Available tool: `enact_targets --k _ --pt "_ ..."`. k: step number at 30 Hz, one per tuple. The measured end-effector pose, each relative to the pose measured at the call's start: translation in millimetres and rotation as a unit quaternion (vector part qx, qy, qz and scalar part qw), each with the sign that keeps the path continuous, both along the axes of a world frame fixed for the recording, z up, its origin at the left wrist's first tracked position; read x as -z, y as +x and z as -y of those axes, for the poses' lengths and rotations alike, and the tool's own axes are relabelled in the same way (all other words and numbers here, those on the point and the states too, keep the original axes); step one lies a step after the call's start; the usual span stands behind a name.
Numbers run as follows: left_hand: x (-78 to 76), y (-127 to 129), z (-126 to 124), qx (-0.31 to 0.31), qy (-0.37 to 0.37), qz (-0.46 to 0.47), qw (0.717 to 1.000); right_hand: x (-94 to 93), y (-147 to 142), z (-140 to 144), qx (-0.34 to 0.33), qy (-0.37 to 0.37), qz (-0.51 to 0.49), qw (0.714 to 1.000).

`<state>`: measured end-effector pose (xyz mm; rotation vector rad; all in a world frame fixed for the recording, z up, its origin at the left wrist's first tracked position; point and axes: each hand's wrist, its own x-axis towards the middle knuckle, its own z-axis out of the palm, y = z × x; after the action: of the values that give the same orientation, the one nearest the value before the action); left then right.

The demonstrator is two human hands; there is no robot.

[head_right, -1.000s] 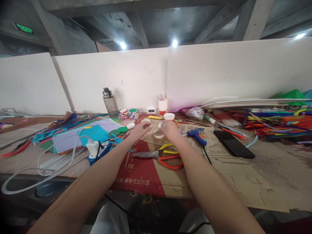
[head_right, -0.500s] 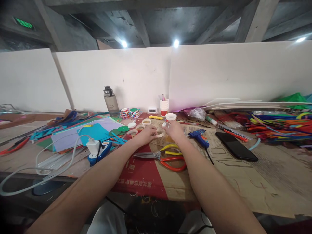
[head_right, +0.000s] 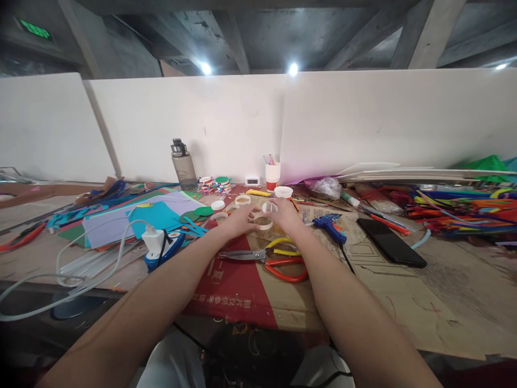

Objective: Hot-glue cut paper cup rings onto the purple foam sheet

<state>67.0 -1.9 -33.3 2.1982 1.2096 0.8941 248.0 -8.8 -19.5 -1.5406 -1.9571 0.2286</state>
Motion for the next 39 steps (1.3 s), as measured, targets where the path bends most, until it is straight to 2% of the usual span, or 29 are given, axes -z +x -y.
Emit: enact_targets --k 6,18,26,34,39 --pt "5.5 3 -4 0.006 -0.039 -0.007 0.999 4.0 -4 2 -0.056 -0.007 0.002 0.998" --pt "20.1 6 -14 -0.007 -0.017 -0.039 0.999 15.1 -5 -5 -0.093 -0.006 0.090 0.992" --pt "17.8 4 -10 -0.003 -0.020 -0.041 0.999 20.0 -4 -6 -0.096 0.004 0.102 0.990" --pt "14.1 5 -8 0.006 -0.004 -0.051 0.999 17.0 -7 -4 -0.076 0.029 0.046 0.996" --pt "4.3 3 -3 -0.046 0.003 -0.056 0.997 9.5 -7 -1 -0.047 0.060 -0.016 0.997"
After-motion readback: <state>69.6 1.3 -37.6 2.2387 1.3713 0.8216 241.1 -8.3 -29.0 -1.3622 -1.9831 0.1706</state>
